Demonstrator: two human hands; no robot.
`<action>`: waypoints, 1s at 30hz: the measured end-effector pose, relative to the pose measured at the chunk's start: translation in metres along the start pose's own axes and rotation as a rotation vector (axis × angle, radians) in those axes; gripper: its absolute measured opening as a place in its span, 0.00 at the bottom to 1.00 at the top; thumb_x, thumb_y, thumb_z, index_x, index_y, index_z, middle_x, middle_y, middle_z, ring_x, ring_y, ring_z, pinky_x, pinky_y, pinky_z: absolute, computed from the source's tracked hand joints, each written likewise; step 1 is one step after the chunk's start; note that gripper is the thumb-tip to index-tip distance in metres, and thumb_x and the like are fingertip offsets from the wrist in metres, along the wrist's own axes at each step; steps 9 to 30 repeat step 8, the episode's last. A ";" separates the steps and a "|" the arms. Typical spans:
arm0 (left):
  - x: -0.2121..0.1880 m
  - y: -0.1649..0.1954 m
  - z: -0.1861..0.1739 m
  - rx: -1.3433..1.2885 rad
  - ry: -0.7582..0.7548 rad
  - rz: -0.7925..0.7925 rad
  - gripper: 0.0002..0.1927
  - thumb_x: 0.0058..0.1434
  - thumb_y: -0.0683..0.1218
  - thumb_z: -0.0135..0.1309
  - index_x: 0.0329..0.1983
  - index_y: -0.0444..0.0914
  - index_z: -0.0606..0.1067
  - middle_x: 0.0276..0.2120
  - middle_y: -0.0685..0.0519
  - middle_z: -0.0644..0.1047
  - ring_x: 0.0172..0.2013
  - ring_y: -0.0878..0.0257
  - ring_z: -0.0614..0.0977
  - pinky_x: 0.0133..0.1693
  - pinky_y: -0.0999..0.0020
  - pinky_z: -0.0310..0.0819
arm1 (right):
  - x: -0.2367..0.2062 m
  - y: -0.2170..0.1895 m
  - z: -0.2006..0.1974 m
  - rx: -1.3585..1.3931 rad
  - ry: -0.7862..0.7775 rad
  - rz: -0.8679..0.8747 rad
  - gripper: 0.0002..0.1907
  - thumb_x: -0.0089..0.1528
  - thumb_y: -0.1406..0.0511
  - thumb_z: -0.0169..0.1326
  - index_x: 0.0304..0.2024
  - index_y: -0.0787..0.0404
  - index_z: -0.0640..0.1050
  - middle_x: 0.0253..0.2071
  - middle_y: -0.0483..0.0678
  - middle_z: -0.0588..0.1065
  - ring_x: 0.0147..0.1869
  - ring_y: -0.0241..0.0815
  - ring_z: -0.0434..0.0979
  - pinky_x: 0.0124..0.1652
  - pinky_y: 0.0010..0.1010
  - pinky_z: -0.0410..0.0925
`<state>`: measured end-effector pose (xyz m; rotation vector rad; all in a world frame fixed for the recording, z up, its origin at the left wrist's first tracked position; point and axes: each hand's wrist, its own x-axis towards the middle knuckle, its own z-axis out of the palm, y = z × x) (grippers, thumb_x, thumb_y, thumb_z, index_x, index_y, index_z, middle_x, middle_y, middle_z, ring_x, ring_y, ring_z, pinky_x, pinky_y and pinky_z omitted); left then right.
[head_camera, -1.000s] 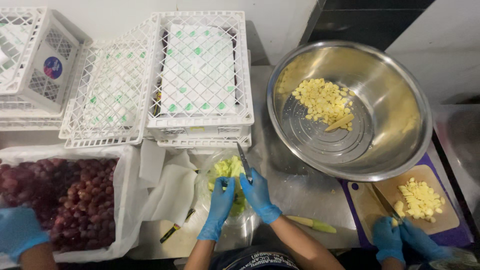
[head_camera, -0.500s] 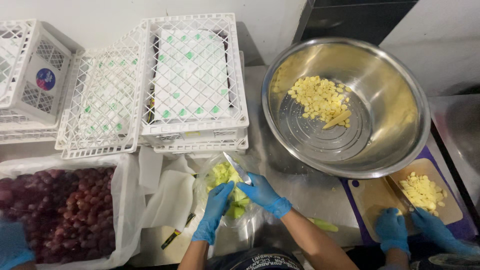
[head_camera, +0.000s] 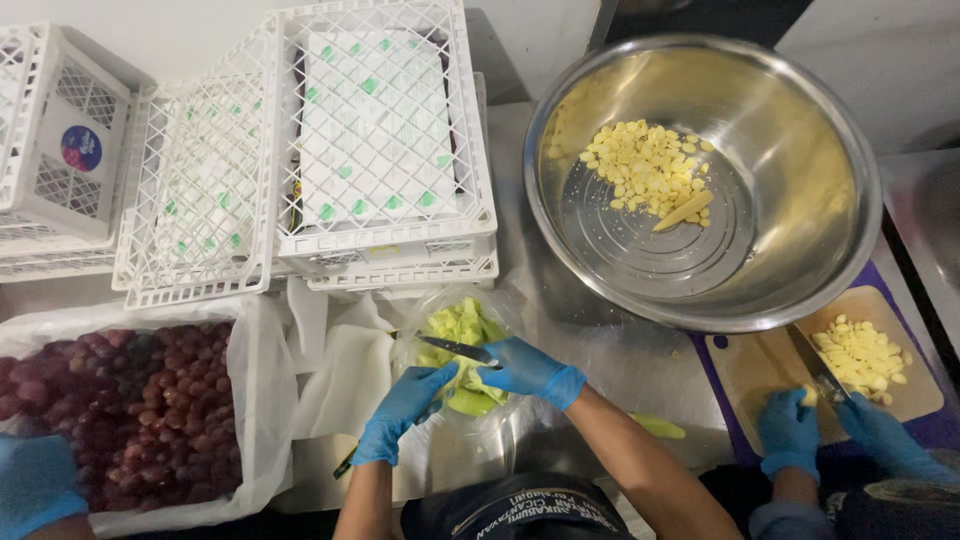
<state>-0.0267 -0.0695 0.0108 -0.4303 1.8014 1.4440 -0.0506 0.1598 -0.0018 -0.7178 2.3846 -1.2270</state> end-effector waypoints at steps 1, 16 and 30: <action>-0.003 0.001 -0.008 0.009 -0.019 0.022 0.25 0.64 0.62 0.56 0.29 0.36 0.80 0.13 0.56 0.68 0.11 0.68 0.63 0.15 0.70 0.52 | 0.002 0.001 -0.004 0.006 0.033 0.008 0.18 0.59 0.58 0.58 0.43 0.66 0.80 0.35 0.62 0.80 0.37 0.52 0.81 0.38 0.40 0.72; -0.008 -0.037 -0.023 -0.232 0.069 0.212 0.25 0.64 0.62 0.53 0.52 0.38 0.75 0.25 0.52 0.77 0.17 0.67 0.71 0.21 0.70 0.66 | 0.013 0.013 -0.018 0.002 0.182 0.134 0.32 0.65 0.49 0.57 0.63 0.61 0.68 0.53 0.64 0.76 0.54 0.56 0.80 0.53 0.39 0.70; -0.008 -0.037 -0.023 -0.232 0.069 0.212 0.25 0.64 0.62 0.53 0.52 0.38 0.75 0.25 0.52 0.77 0.17 0.67 0.71 0.21 0.70 0.66 | 0.013 0.013 -0.018 0.002 0.182 0.134 0.32 0.65 0.49 0.57 0.63 0.61 0.68 0.53 0.64 0.76 0.54 0.56 0.80 0.53 0.39 0.70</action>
